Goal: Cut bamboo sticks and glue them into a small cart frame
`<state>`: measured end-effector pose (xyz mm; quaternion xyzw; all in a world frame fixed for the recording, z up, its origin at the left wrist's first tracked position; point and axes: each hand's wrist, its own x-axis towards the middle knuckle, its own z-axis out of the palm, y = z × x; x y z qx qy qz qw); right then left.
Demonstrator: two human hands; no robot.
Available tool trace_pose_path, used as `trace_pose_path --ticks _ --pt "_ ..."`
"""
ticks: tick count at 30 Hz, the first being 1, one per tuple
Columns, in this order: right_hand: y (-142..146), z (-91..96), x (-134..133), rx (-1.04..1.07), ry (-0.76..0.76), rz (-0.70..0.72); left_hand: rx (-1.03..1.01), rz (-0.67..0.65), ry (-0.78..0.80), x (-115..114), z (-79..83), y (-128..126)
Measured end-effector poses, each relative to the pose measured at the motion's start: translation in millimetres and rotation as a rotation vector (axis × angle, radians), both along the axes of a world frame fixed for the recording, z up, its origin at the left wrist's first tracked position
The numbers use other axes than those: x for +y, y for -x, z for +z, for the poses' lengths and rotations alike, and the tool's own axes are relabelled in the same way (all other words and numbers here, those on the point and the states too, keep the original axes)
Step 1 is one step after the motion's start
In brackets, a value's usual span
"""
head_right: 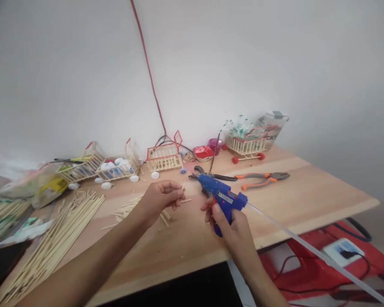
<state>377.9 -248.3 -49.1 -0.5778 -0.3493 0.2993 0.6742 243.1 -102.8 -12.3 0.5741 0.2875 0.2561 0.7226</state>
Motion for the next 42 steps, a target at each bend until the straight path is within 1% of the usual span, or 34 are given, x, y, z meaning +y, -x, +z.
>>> trace_pose_path --ticks 3,6,9,11,13,15,18,22,25,30,33,37,42 --pt "17.1 1.0 5.3 0.028 0.004 0.046 -0.052 0.033 -0.004 -9.1 -0.7 14.9" --pt "30.1 -1.5 10.3 0.124 -0.040 0.087 -0.147 0.004 0.105 -12.9 -4.8 24.6" --pt "39.0 -1.9 13.7 0.220 -0.059 0.108 -0.241 -0.043 0.234 -11.3 -10.8 30.4" --pt "43.3 -0.5 14.7 0.240 -0.046 0.122 -0.274 -0.089 0.307 -9.5 -13.4 33.5" --pt "46.4 0.8 14.8 0.224 -0.034 0.136 -0.280 -0.138 0.341 -8.6 -14.0 36.4" --pt "48.6 0.6 14.8 0.192 -0.027 0.140 -0.272 -0.172 0.326 -9.0 -13.3 38.8" --pt "50.6 -2.1 15.5 0.157 -0.026 0.144 -0.241 -0.161 0.229 -10.9 -11.9 40.3" --pt "53.5 -2.4 17.5 0.192 -0.051 0.127 -0.199 -0.017 -0.008 -12.0 -11.8 39.2" --pt "56.5 3.2 18.5 0.310 -0.053 0.161 -0.190 0.064 -0.102 -10.8 -13.0 37.5" --pt "59.7 10.9 16.8 0.707 -0.015 0.259 -0.185 0.125 -0.168 -8.5 -14.8 35.8" --pt "60.6 11.1 14.1 0.873 -0.001 0.304 -0.123 0.150 -0.294 -9.9 -13.7 36.4" --pt "63.4 12.2 10.1 0.943 -0.026 0.365 0.007 0.174 -0.509 -14.0 -11.8 38.4" --pt "67.1 13.0 6.4 0.934 -0.069 0.430 0.162 0.222 -0.765 -18.5 -11.5 40.9"
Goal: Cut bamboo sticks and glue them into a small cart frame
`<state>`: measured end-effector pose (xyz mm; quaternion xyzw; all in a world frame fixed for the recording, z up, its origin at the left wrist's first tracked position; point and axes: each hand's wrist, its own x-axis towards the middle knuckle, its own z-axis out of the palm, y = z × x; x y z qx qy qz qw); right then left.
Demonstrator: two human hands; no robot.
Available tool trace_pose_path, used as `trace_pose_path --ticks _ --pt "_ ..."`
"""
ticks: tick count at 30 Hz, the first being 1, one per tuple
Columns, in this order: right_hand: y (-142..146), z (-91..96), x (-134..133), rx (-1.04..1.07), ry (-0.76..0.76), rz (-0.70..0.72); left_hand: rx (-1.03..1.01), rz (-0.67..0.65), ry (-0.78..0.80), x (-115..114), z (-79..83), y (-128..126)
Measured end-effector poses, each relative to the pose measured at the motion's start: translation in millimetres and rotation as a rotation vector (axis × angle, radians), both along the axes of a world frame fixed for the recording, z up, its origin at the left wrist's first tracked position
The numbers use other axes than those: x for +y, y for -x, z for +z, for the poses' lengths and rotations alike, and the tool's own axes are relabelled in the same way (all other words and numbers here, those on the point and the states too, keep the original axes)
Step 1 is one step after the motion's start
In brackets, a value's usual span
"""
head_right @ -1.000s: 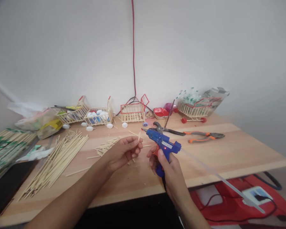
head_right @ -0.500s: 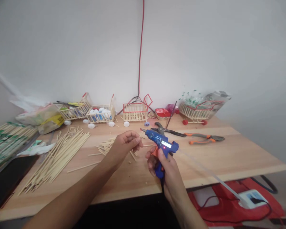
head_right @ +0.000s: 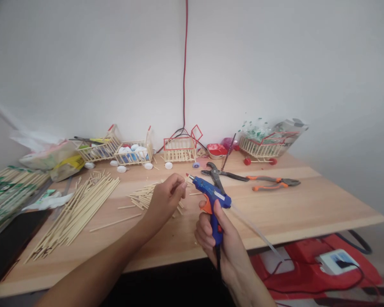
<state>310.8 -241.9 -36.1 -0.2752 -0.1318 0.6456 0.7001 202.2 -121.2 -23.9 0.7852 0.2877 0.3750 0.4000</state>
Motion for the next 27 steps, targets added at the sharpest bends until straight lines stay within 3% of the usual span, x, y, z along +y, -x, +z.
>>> trace_pose_path --ticks 4,12,20,27 --pt "2.1 -1.1 -2.1 -0.021 -0.023 0.007 0.041 0.073 -0.092 -3.0 0.1 -0.2" --pt "7.7 11.6 -7.0 -0.070 -0.009 -0.060 0.056 0.207 -0.130 4.3 -1.4 1.3" --pt "-6.9 11.0 -4.6 -0.172 -0.003 -0.122 0.055 0.081 -0.105 -1.8 0.2 0.3" --pt "0.6 0.6 -3.2 -0.396 0.014 -0.153 0.019 -0.002 -0.111 -6.2 4.4 1.9"
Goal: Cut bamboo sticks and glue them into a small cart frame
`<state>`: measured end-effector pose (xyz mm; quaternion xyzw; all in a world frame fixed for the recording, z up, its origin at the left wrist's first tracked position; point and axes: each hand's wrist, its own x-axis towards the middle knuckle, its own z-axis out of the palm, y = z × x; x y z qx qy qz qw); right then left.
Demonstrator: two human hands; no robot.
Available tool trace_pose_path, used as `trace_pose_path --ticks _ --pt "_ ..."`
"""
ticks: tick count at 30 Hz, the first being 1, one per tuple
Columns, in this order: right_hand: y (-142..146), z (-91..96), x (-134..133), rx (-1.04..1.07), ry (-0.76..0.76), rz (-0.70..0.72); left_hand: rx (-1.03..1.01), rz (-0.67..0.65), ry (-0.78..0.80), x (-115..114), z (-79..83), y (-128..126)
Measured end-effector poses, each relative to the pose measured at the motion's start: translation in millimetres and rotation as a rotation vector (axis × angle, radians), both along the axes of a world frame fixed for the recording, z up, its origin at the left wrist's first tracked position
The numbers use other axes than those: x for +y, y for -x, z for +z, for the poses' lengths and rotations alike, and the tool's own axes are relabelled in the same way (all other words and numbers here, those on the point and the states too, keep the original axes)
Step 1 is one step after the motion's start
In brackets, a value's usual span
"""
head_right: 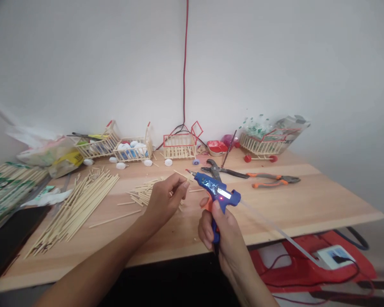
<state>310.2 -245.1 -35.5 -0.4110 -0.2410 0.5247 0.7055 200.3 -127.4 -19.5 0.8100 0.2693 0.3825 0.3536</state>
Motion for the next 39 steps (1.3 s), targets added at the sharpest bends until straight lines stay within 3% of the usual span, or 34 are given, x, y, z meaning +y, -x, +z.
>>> trace_pose_path --ticks 12,22,30,39 --pt "0.6 -5.4 -2.8 -0.107 -0.017 0.014 -0.092 -0.007 0.265 4.1 1.6 -0.7" --pt "-11.4 0.0 -3.4 -0.110 -0.039 -0.070 -0.032 -0.013 0.260 5.0 -0.1 -2.4" --pt "-10.6 -1.6 -3.3 -0.230 0.021 -0.038 0.005 0.086 0.108 4.3 -1.7 -2.9" --pt "-25.9 -7.7 -8.5 -0.307 0.077 -0.030 -0.016 0.134 0.047 6.5 0.1 -0.5"
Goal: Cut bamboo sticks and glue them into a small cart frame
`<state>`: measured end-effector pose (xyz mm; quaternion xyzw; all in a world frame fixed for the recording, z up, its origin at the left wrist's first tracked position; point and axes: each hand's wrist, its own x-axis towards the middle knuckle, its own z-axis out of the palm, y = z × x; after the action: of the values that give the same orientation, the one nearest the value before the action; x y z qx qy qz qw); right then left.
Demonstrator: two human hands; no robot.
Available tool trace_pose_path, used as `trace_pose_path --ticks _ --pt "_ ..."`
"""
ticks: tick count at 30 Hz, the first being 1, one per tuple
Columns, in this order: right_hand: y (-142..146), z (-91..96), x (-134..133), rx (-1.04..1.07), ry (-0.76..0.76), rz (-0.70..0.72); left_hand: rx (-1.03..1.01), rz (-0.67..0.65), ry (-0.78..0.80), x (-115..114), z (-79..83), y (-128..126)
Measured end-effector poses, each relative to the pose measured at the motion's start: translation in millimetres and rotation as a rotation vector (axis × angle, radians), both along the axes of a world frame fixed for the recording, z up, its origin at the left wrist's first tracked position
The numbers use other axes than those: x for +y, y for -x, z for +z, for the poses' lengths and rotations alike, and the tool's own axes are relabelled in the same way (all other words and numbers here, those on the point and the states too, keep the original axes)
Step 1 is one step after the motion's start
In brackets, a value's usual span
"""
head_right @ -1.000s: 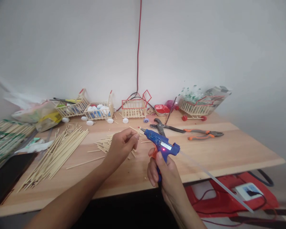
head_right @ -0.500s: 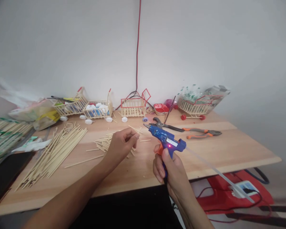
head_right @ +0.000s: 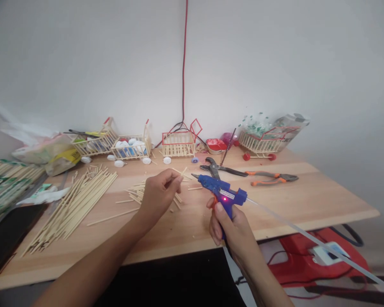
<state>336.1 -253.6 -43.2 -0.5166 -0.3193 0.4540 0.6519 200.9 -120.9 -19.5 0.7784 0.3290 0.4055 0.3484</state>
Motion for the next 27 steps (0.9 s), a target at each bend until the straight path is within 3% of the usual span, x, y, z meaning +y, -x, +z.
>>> trace_pose_path --ticks 10,18,27 --pt "-14.8 10.2 -8.8 -0.027 -0.040 -0.148 0.177 0.057 -0.173 4.0 -8.6 -2.9" --pt "-37.9 1.1 -11.6 -0.065 -0.043 -0.207 0.227 0.115 -0.257 7.6 -12.3 -1.9" --pt "-63.9 -0.2 -14.8 -0.037 -0.064 -0.284 0.251 0.111 -0.251 5.2 4.1 3.8"
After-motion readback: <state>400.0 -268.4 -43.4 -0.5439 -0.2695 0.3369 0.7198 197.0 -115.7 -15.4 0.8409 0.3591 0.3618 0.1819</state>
